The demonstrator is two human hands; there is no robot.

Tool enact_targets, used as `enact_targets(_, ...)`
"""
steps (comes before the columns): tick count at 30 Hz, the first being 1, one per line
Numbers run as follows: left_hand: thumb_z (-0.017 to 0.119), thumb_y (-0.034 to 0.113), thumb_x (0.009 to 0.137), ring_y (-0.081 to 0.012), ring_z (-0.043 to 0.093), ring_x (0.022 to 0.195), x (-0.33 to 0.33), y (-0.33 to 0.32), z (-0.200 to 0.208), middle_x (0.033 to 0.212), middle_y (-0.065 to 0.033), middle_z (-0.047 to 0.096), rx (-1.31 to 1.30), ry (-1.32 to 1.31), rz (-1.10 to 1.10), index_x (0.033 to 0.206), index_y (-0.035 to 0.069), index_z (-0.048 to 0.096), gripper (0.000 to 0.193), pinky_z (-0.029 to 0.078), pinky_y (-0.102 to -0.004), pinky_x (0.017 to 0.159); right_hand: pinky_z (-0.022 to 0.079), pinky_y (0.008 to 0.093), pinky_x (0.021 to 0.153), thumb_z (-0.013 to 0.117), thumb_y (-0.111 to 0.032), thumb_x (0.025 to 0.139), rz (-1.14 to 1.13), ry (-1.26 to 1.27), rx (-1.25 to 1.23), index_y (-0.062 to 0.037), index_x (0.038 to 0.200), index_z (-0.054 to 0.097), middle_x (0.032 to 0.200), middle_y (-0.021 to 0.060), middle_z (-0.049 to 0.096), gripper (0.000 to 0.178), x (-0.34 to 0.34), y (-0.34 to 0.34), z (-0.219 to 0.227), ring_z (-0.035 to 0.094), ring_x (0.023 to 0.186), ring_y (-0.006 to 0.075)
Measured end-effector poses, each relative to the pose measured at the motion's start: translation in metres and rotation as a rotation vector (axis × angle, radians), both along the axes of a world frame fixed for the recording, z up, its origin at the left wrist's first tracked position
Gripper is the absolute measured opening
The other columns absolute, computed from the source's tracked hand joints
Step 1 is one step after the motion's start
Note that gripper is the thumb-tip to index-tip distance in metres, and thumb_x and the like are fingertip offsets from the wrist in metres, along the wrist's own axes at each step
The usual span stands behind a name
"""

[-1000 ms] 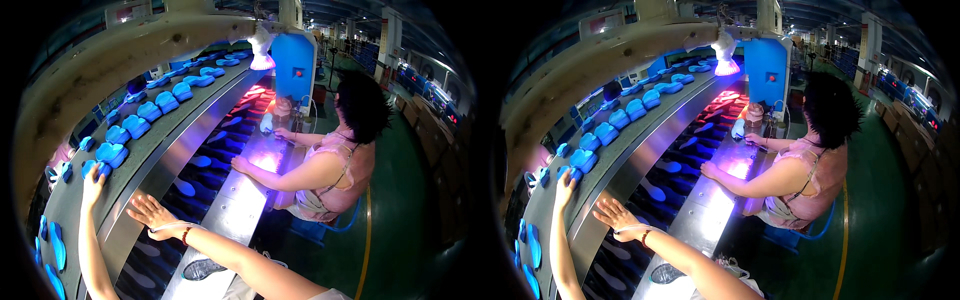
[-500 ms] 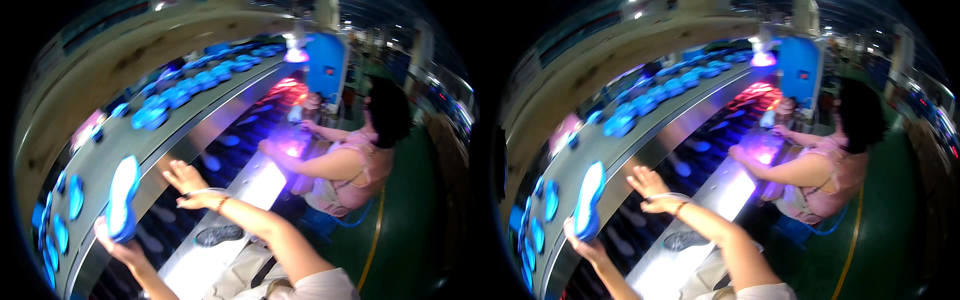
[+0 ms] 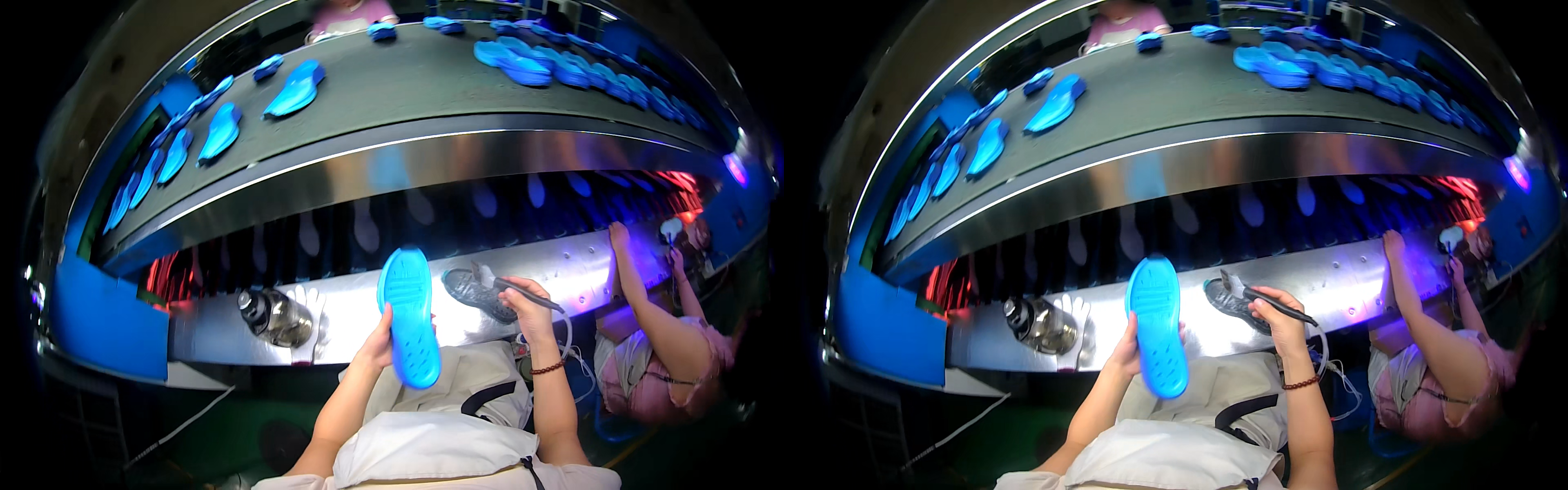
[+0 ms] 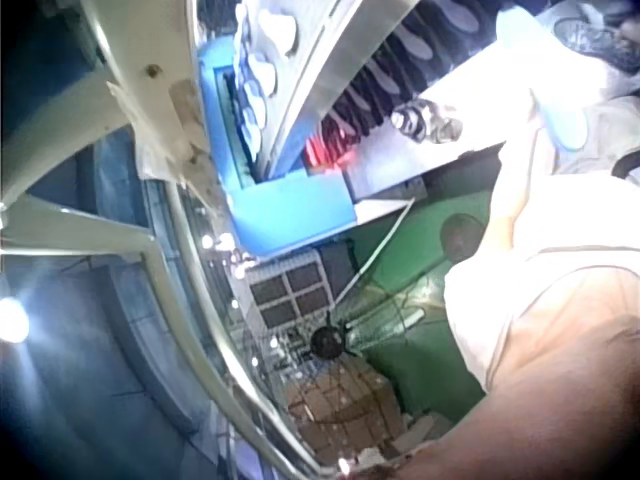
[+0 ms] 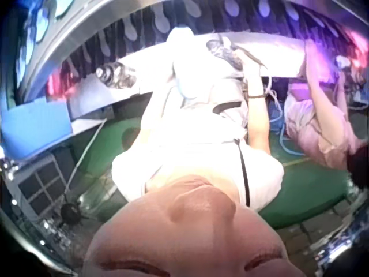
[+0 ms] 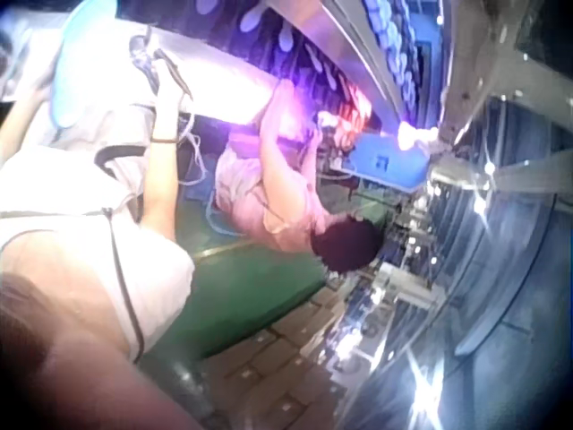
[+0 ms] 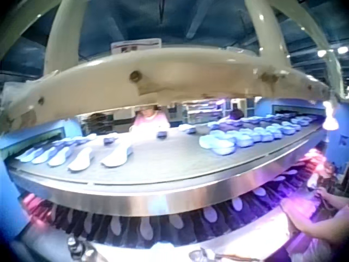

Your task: The person takes blue shoe soles from a conveyor belt one at a time and applies a liquid to the edges using a brush. After brushing each sole, the person places it back onto the conveyor belt.

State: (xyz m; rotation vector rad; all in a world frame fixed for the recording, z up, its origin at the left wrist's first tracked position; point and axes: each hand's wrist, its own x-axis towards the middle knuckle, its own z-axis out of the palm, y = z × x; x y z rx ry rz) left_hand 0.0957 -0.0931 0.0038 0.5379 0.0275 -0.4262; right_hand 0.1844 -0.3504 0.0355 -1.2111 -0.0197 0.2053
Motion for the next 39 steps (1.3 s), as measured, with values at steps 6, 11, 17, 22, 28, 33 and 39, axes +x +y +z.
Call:
enact_targets(6,0.004,0.080,0.070,-0.0329,0.053,0.099,0.020,-0.037,0.041,0.110,-0.0202,0.052,-0.172,0.020,0.077,0.128,0.005,0.036,0.100,0.043,-0.0466,0.086,0.051,0.0330,0.081,0.059,0.000,0.078,0.261,-0.003,0.245,0.0042,0.096,0.058,0.097,0.0167,0.062,0.019,-0.008,0.040,0.039,0.061,0.088,0.0215)
enact_targets(11,0.004,0.081,0.069,-0.0331,0.056,0.091,0.016,-0.055,0.048,0.102,-0.0218,0.053,-0.217,0.076,0.104,0.127,0.006,0.037,0.100,0.041,-0.0553,0.087,0.050,0.0303,0.079,0.057,0.001,0.078,0.227,0.079,0.291,0.0042,0.094,0.058,0.093,0.0155,0.063,0.016,0.005,0.054,0.038,0.062,0.084,0.0196)
enact_targets(17,0.005,0.075,0.076,-0.0305,0.054,0.096,0.016,-0.061,0.032,0.106,-0.0192,0.053,-0.194,0.026,0.159,0.127,0.008,0.037,0.090,0.038,-0.0486,0.093,0.049,0.0220,0.066,0.061,-0.001,0.077,0.125,-0.139,-0.064,0.0032,0.089,0.063,0.081,0.0095,0.065,0.014,0.010,0.071,0.057,0.061,0.072,0.0119)
enact_targets(22,0.011,0.071,0.080,-0.0264,0.048,0.105,0.027,-0.078,0.028,0.113,-0.0157,0.051,0.006,0.274,0.583,0.121,0.008,0.042,0.081,0.035,-0.0399,0.096,0.048,0.0252,0.064,0.063,-0.008,0.072,0.222,-0.754,-0.597,0.0022,0.088,0.064,0.076,0.0159,0.064,0.019,-0.017,0.091,0.066,0.064,0.069,0.0181)
enact_targets(28,0.004,0.074,0.076,-0.0298,0.056,0.091,0.016,-0.024,0.026,0.098,-0.0176,0.056,0.078,0.154,0.413,0.115,0.003,0.046,0.091,0.045,-0.0448,0.083,0.049,0.0258,0.063,0.065,-0.006,0.070,0.718,-0.603,-0.633,0.0006,0.084,0.066,0.075,0.0139,0.066,0.016,-0.042,0.044,0.082,0.065,0.070,0.0172)
enact_targets(33,0.006,0.075,0.075,-0.0300,0.056,0.091,0.009,-0.043,0.059,0.100,-0.0184,0.055,-0.042,0.163,0.233,0.121,0.004,0.043,0.092,0.044,-0.0471,0.084,0.049,0.0225,0.066,0.064,-0.002,0.074,0.543,-0.354,-0.328,0.0032,0.088,0.065,0.077,0.0098,0.065,0.015,-0.023,0.035,0.107,0.061,0.069,0.0128)
enact_targets(39,0.012,0.071,0.079,-0.0285,0.054,0.100,0.013,-0.054,0.070,0.111,-0.0149,0.054,-0.023,0.058,0.259,0.125,0.008,0.041,0.083,0.044,-0.0431,0.087,0.048,0.0222,0.065,0.065,-0.004,0.072,0.614,-0.698,-0.331,0.0017,0.089,0.065,0.079,0.0120,0.066,0.017,-0.028,0.046,0.108,0.062,0.070,0.0115)
